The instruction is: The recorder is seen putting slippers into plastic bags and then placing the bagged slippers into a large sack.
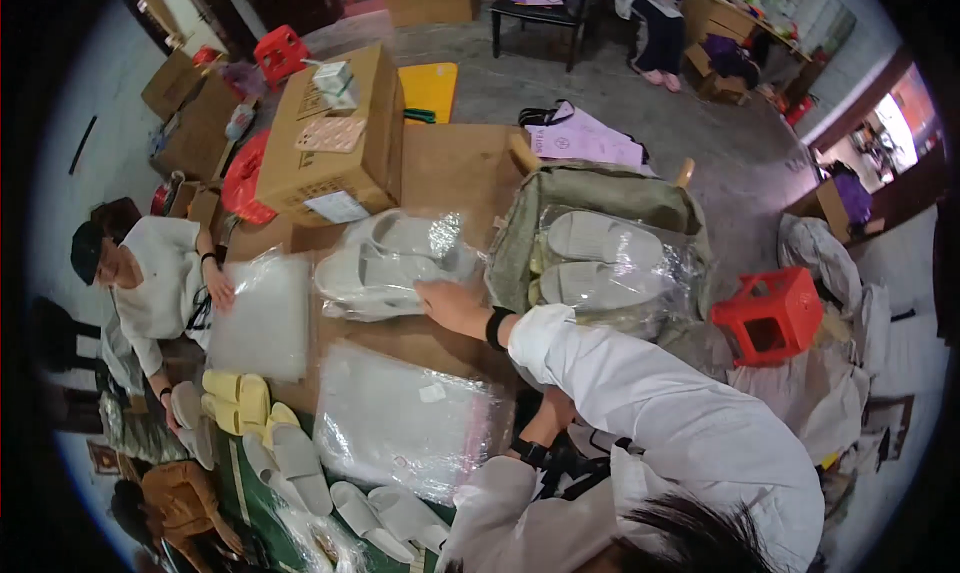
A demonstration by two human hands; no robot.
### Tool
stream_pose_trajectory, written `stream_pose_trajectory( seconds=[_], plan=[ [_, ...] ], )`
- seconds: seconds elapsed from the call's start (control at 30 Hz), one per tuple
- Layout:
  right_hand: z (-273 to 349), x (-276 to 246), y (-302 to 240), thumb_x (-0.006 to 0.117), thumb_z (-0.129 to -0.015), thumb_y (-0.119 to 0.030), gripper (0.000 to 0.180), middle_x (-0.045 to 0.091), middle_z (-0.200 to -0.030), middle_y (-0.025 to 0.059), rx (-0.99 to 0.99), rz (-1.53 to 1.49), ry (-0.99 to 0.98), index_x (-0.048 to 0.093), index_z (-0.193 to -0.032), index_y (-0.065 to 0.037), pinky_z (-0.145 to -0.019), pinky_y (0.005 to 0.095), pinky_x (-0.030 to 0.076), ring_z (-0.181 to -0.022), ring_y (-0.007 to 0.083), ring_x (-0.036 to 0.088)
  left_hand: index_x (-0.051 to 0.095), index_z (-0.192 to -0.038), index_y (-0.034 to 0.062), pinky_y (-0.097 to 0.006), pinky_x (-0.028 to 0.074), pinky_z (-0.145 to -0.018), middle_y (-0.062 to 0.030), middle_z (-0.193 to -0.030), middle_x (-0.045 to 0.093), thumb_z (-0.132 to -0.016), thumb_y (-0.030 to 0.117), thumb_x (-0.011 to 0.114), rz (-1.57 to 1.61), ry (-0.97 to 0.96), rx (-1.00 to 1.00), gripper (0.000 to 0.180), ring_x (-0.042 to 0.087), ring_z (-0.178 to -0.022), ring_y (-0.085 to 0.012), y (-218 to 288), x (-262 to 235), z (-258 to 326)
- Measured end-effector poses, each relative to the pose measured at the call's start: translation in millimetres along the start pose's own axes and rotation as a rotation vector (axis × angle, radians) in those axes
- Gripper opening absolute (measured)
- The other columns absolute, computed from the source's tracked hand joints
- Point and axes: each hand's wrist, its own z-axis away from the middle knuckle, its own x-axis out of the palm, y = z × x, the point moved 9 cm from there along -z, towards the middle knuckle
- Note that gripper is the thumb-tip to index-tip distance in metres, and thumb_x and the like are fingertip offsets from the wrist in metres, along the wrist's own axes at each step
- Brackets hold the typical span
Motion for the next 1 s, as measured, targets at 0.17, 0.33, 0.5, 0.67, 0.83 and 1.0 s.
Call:
stream_pose_trajectory(
  seconds=[0.17, 0.33, 0.5, 0.67, 0.83, 1.0],
  plan=[
    [-16, -155, 4, 0.05, -0.077, -0.007, 0.009, 0.044, -0.065, 0.0153, 0.141, -0.317, 0.465, 0.046, -0.081, -0.001, -0.056, 0.0335, 0.038, -0.06, 0.0207, 0.046, 0.057, -0.1, 0.009, -0.032, 0.043, -0.06, -0.008, -0.083, 0.058, -0.088, 0.021, 0.044, 0.57, 0.48, -0.333, 0.021, 0.055, -0.073, -0.0205, 13, 8, -14],
    [117, -301, -42, 0.058, -0.067, -0.001, 0.023, 0.046, -0.069, 0.0119, -0.109, -0.105, 0.733, 0.054, -0.089, 0.001, -0.059, 0.03, 0.04, -0.063, 0.0195, 0.047, 0.05, -0.095, 0.0145, -0.028, 0.034, -0.039, -0.0009, -0.072, 0.055, -0.093, 0.041, 0.036, 0.314, 0.474, -0.053, 0.03, 0.048, -0.053, -0.0172, 16, -18, -7],
    [252, -338, -36, 0.061, -0.059, -0.006, 0.02, 0.047, -0.066, 0.0117, -0.243, 0.207, 0.548, 0.055, -0.078, -0.002, -0.056, 0.0374, 0.038, -0.062, 0.0303, 0.047, 0.041, -0.123, 0.0014, -0.04, 0.047, -0.08, -0.0098, -0.111, 0.054, -0.094, 0.036, 0.035, 0.726, 0.662, -0.015, 0.045, 0.055, -0.094, -0.0263, 64, 37, 0],
    [295, -272, 45, 0.058, -0.063, -0.01, 0.014, 0.05, -0.073, 0.0164, -0.076, 0.057, -0.028, 0.049, -0.07, -0.002, -0.07, 0.0414, 0.039, -0.081, 0.0327, 0.049, 0.038, -0.123, -0.0025, -0.036, 0.038, -0.093, -0.0124, -0.123, 0.045, -0.095, 0.033, 0.035, 0.312, 0.775, 0.268, 0.046, 0.046, -0.11, -0.0238, 111, 70, 5],
    [281, -211, 56, 0.053, -0.07, -0.013, 0.019, 0.055, -0.082, 0.0175, -0.001, -0.072, -0.326, 0.055, -0.086, -0.004, -0.071, 0.0455, 0.042, -0.079, 0.0381, 0.052, 0.038, -0.123, -0.003, -0.034, 0.039, -0.088, -0.0123, -0.119, 0.048, -0.095, 0.031, 0.037, 0.054, 0.705, 0.188, 0.044, 0.049, -0.104, -0.0204, 121, 106, 4],
    [293, -145, 122, 0.056, -0.07, -0.014, 0.038, 0.06, -0.09, 0.0192, -0.12, 0.103, -0.51, 0.055, -0.107, -0.01, -0.073, 0.0447, 0.045, -0.085, 0.038, 0.057, 0.038, -0.123, -0.001, -0.034, 0.041, -0.087, -0.0106, -0.116, 0.049, -0.095, 0.03, 0.039, 0.051, 0.683, 0.189, 0.042, 0.05, -0.102, -0.0201, 127, 137, 11]
  ],
)
